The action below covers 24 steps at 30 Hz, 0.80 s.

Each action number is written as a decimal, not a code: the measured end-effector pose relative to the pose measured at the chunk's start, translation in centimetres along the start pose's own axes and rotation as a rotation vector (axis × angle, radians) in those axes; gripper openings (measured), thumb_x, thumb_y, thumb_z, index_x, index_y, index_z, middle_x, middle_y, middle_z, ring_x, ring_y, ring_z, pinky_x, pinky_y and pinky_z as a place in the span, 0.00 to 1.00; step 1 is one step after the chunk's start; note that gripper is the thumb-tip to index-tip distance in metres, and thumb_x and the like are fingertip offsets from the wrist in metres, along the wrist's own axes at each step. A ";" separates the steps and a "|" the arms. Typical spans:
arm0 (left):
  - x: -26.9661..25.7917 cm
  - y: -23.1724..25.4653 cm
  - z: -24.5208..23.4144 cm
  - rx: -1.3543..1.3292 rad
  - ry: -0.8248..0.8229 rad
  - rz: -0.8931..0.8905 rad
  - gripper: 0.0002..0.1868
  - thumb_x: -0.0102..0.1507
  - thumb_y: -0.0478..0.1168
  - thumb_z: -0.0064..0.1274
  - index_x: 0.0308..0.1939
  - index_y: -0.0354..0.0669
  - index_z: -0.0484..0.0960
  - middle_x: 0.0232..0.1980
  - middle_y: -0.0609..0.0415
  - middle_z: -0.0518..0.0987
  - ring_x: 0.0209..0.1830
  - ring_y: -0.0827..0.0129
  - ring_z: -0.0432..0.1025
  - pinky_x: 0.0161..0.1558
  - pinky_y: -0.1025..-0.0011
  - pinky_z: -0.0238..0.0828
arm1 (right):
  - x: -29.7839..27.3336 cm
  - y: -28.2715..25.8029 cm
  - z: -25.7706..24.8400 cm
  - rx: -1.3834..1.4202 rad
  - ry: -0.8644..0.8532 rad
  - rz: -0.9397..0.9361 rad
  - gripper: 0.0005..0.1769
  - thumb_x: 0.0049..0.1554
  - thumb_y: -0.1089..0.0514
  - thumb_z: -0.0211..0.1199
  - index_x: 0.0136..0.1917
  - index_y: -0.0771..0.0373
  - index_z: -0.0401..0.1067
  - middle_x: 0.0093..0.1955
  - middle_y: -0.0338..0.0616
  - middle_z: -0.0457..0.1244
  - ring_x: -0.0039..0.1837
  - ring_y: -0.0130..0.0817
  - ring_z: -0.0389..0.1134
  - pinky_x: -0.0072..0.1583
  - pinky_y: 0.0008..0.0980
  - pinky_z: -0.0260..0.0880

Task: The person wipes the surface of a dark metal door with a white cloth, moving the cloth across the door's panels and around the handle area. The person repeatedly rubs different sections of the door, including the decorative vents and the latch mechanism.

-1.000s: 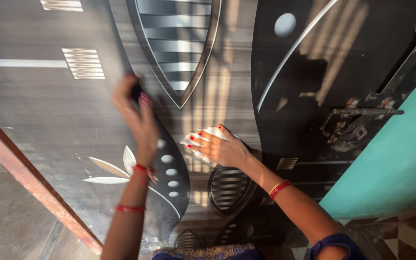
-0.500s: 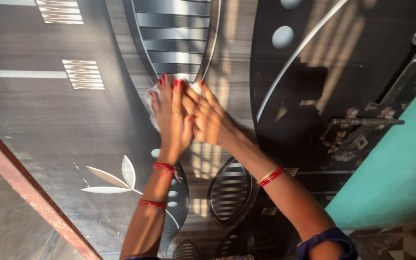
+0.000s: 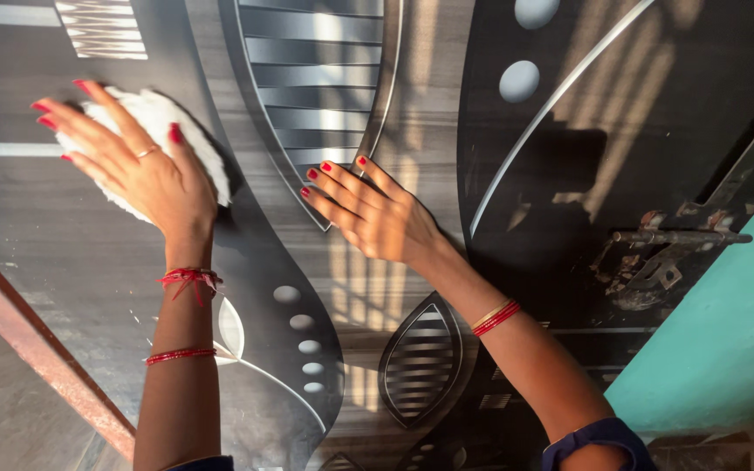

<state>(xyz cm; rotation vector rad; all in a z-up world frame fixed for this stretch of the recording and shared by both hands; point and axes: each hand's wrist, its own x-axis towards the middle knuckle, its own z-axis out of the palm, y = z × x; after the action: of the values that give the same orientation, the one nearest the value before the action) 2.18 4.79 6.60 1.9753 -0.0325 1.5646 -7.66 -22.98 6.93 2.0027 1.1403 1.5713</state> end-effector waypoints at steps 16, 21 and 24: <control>-2.1 7.1 1.0 0.209 -0.251 0.899 0.50 0.67 0.68 0.34 0.82 0.35 0.57 0.84 0.40 0.54 0.85 0.51 0.45 0.80 0.45 0.31 | -0.2 0.1 -0.3 0.050 0.056 0.038 0.26 0.62 0.60 0.59 0.72 0.72 0.68 0.71 0.57 0.64 0.74 0.47 0.63 0.75 0.48 0.61; 4.0 6.5 -1.2 -0.115 -0.376 0.916 0.50 0.70 0.67 0.41 0.81 0.28 0.55 0.84 0.34 0.54 0.85 0.48 0.43 0.79 0.41 0.30 | 2.6 0.5 -0.1 -0.228 0.012 0.051 0.29 0.71 0.54 0.59 0.81 0.65 0.59 0.81 0.49 0.55 0.82 0.39 0.55 0.81 0.50 0.48; 7.5 5.9 -2.5 -0.168 -0.318 0.838 0.51 0.68 0.63 0.45 0.81 0.23 0.53 0.84 0.31 0.55 0.86 0.44 0.43 0.79 0.40 0.27 | 7.1 2.3 0.8 -0.147 -0.086 0.118 0.38 0.70 0.48 0.61 0.86 0.57 0.50 0.86 0.41 0.48 0.86 0.34 0.45 0.83 0.49 0.36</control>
<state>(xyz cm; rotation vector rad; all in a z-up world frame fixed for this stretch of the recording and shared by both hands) -0.01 3.73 16.19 2.1684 -1.2110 1.5980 -5.65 -18.78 12.85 2.0500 0.8629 1.5597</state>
